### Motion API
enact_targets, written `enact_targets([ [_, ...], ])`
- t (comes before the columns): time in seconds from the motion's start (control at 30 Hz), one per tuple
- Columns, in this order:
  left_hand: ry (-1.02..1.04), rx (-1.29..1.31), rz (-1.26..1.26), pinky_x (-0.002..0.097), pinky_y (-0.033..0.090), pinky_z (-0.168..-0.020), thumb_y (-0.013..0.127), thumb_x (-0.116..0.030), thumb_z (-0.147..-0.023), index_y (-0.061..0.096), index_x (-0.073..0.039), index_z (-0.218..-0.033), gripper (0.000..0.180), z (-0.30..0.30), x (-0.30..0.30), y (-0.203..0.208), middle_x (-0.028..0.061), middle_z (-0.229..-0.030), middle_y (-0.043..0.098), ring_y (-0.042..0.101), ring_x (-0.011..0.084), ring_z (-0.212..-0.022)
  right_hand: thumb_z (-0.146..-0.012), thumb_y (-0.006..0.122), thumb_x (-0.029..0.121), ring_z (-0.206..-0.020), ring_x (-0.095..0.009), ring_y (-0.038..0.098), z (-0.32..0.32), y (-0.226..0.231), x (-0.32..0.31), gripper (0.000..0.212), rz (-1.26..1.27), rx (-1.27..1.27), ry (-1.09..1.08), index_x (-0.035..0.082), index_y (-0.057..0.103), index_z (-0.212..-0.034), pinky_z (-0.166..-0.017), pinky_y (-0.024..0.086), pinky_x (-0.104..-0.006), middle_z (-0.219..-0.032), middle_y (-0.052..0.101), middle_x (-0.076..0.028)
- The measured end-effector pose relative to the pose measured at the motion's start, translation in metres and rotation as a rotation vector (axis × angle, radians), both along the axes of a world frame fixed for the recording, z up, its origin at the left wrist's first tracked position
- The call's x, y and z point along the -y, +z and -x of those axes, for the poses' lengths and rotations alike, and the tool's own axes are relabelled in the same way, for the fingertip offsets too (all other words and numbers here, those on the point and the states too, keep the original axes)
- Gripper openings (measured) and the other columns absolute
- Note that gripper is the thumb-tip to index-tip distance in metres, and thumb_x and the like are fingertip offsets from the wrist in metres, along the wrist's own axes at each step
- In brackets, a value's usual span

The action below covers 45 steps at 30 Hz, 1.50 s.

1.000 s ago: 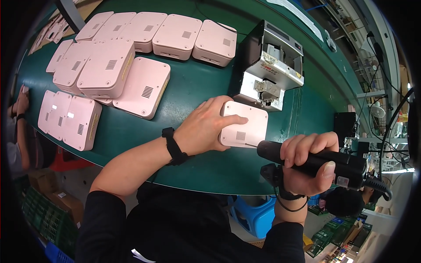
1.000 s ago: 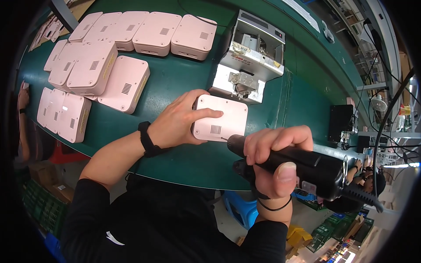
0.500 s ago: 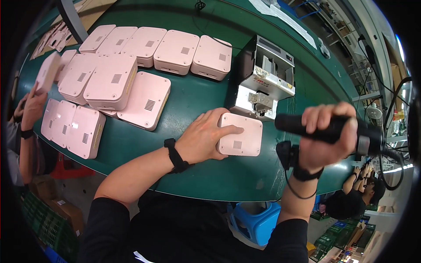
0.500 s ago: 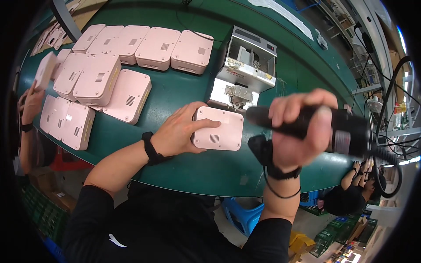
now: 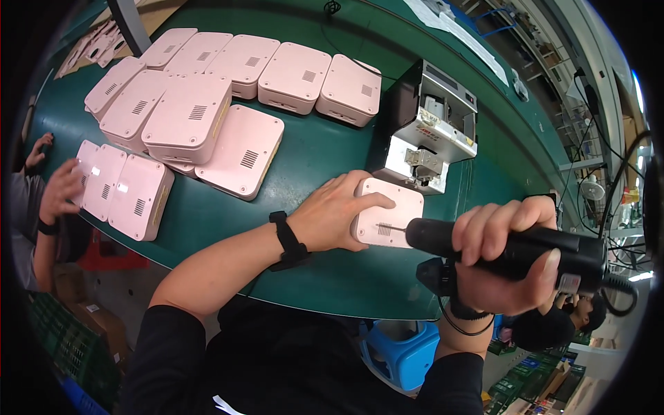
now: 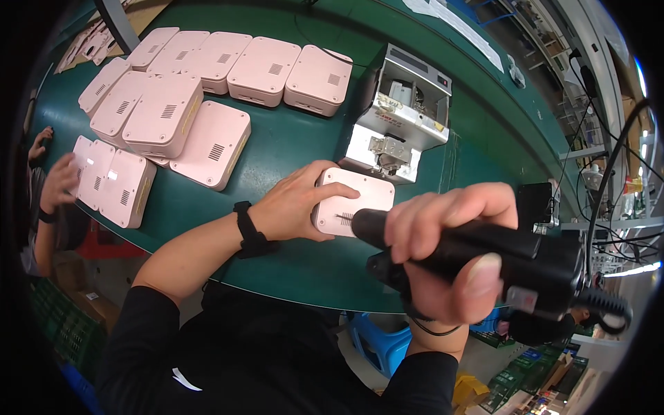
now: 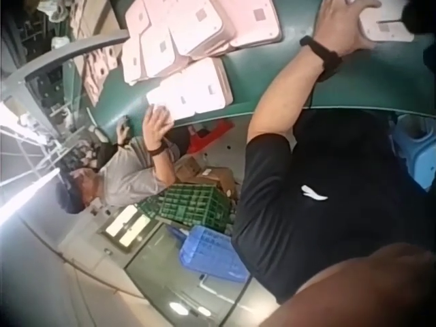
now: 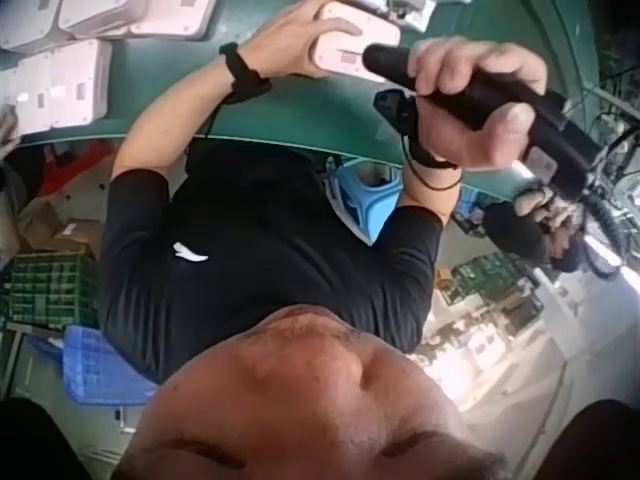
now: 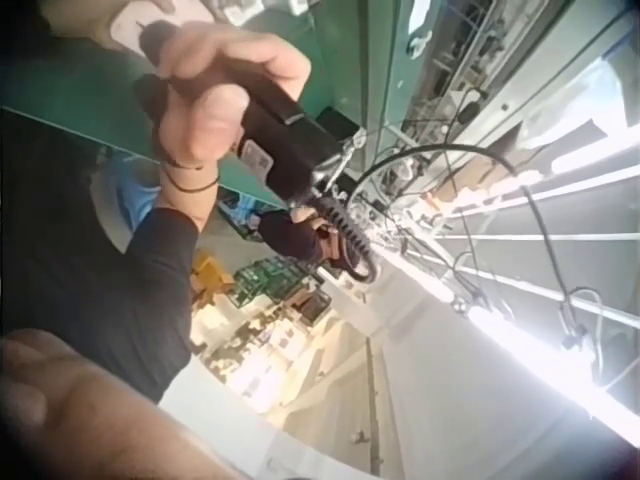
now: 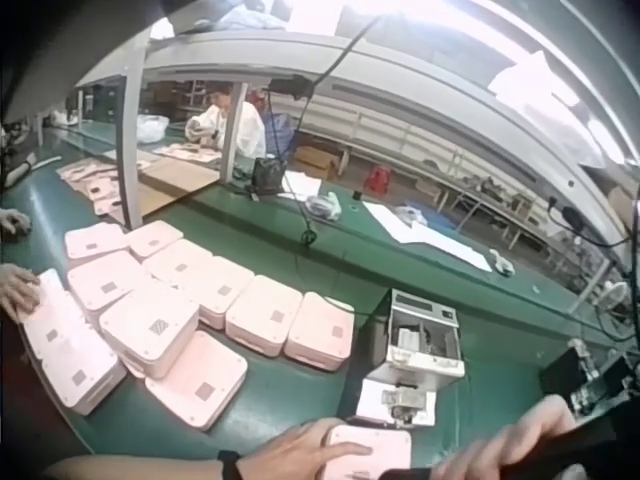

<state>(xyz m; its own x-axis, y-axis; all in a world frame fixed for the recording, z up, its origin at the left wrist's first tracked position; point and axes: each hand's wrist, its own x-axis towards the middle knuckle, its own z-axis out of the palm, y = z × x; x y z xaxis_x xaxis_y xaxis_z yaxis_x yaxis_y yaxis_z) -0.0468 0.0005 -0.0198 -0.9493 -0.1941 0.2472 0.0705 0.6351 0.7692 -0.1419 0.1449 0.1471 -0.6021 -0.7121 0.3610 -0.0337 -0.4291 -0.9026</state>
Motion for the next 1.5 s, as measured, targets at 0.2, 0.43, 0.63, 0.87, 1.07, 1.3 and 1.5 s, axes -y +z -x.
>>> enact_targets([
  [0.2,0.013,-0.06,-0.012,0.0436,0.044,-0.102,0.087,-0.017,-0.058,0.06,-0.023,-0.124,0.072,-0.001,-0.002,-0.003,0.0166,-0.13,0.044,0.05,0.0381,-0.12,-0.079,0.077,0.042,-0.064,-0.019,0.053,-0.022,-0.004,0.002,0.054,-0.151,0.077,0.044,0.006,0.043,-0.1,-0.066,0.046,-0.0357,-0.072,0.054,-0.007],
  [0.43,0.016,-0.073,-0.035,0.0422,0.045,-0.102,0.086,-0.014,-0.058,0.061,-0.021,-0.123,0.07,-0.002,-0.002,0.0,0.0179,-0.13,0.045,0.05,0.0387,-0.12,-0.082,0.071,0.047,-0.053,-0.017,0.051,-0.029,-0.022,0.011,0.051,-0.199,-0.036,0.038,0.007,0.042,-0.093,-0.056,0.045,-0.0328,-0.067,0.052,-0.006],
  [0.63,0.022,-0.082,-0.023,0.0419,0.044,-0.103,0.086,-0.013,-0.058,0.061,-0.021,-0.124,0.071,-0.002,-0.003,0.001,0.0178,-0.13,0.044,0.049,0.0382,-0.121,-0.083,0.071,0.047,-0.054,-0.016,0.051,-0.028,-0.023,0.01,0.049,-0.226,-0.104,0.047,0.008,0.042,-0.093,-0.057,0.045,-0.033,-0.067,0.052,-0.005],
  [0.87,0.033,-0.032,-0.04,0.044,0.041,-0.106,0.086,-0.017,-0.061,0.062,-0.026,-0.125,0.069,0.001,-0.009,0.002,0.0146,-0.136,0.044,0.047,0.0364,-0.125,-0.092,0.057,0.041,-0.053,-0.016,0.048,0.027,-0.006,0.013,0.037,0.09,-0.154,-0.104,0.007,0.047,-0.098,-0.055,0.042,-0.033,-0.066,0.05,-0.005],
  [1.07,0.036,-0.023,-0.019,0.044,0.041,-0.106,0.085,-0.016,-0.06,0.061,-0.026,-0.126,0.071,0.002,-0.009,0.002,0.0135,-0.138,0.043,0.046,0.0358,-0.126,-0.096,0.049,0.036,-0.051,-0.015,0.044,0.073,-0.025,0.038,0.03,0.026,-0.217,-0.299,0.006,0.05,-0.099,-0.055,0.041,-0.0329,-0.065,0.047,-0.004],
  [1.3,0.037,-0.056,-0.029,0.0438,0.042,-0.105,0.086,-0.015,-0.059,0.061,-0.024,-0.124,0.07,0.003,-0.008,0.003,0.0134,-0.137,0.043,0.047,0.0354,-0.126,-0.095,0.048,0.039,-0.05,-0.015,0.043,0.045,-0.012,0.018,0.035,0.079,-0.075,-0.117,0.005,0.049,-0.098,-0.054,0.041,-0.0326,-0.065,0.046,-0.004],
  [1.5,0.017,-0.058,-0.025,0.0422,0.045,-0.102,0.086,-0.014,-0.059,0.061,-0.023,-0.124,0.07,0.004,-0.006,0.001,0.0136,-0.135,0.043,0.049,0.0359,-0.123,-0.091,0.057,0.038,-0.052,-0.018,0.048,0.034,-0.004,0.016,0.038,0.153,-0.068,-0.027,0.004,0.045,-0.103,-0.057,0.044,-0.0352,-0.069,0.052,-0.008],
])
